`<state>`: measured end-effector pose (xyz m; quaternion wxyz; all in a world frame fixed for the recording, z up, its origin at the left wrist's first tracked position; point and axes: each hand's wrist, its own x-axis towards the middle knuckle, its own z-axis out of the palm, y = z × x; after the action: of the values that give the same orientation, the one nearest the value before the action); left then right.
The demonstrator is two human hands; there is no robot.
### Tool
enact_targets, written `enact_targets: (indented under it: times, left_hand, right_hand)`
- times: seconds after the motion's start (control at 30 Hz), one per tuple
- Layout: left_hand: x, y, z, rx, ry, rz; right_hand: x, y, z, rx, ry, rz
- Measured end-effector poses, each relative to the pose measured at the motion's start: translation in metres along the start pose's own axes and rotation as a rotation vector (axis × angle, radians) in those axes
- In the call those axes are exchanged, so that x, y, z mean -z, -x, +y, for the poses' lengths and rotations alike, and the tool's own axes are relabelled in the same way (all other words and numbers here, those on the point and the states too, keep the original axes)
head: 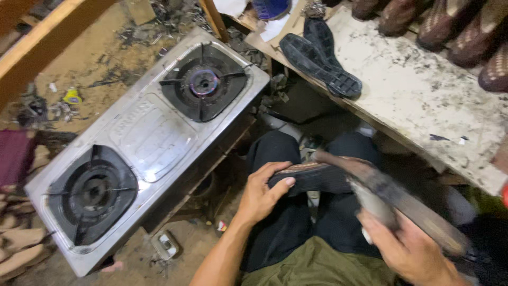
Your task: The person attaches a black rubber sole to a brown woven slipper upper by hand, pressing the edges together. They then use a hammer to tap along the perimeter to secure the sole. The person repeats this process on a second slipper and places the finished pair on a nearby shelf.
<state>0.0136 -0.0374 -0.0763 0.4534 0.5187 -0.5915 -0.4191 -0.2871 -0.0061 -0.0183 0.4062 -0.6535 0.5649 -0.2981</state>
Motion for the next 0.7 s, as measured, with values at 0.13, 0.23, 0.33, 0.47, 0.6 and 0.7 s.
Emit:
enact_targets:
  times: [0.13,0.23,0.33,0.47,0.6,0.7]
  left_hand:
    - [-0.002,0.001,-0.002,0.047,0.016,0.022]
    - [-0.006,0.0,-0.001,-0.007,0.022,0.046]
    - [-0.009,0.0,0.0,0.015,0.012,0.085]
    - [-0.012,0.002,-0.004,0.014,0.055,0.081]
    - [-0.012,-0.002,-0.009,0.026,0.034,0.072]
    - [-0.006,-0.011,-0.01,0.173,0.084,0.035]
  right_hand:
    - [0.009,0.012,0.013,0.601,-0.63,0.019]
    - [-0.006,-0.009,0.011,0.314,0.228,-0.027]
    - [0.001,-0.011,-0.002,-0.057,0.406,-0.092]
    - [0.024,0.019,0.01,0.233,-0.184,0.131]
    - [0.005,0.016,0.067,0.509,0.007,0.064]
    - [-0.007,-0.003,0.089,0.28,0.675,0.003]
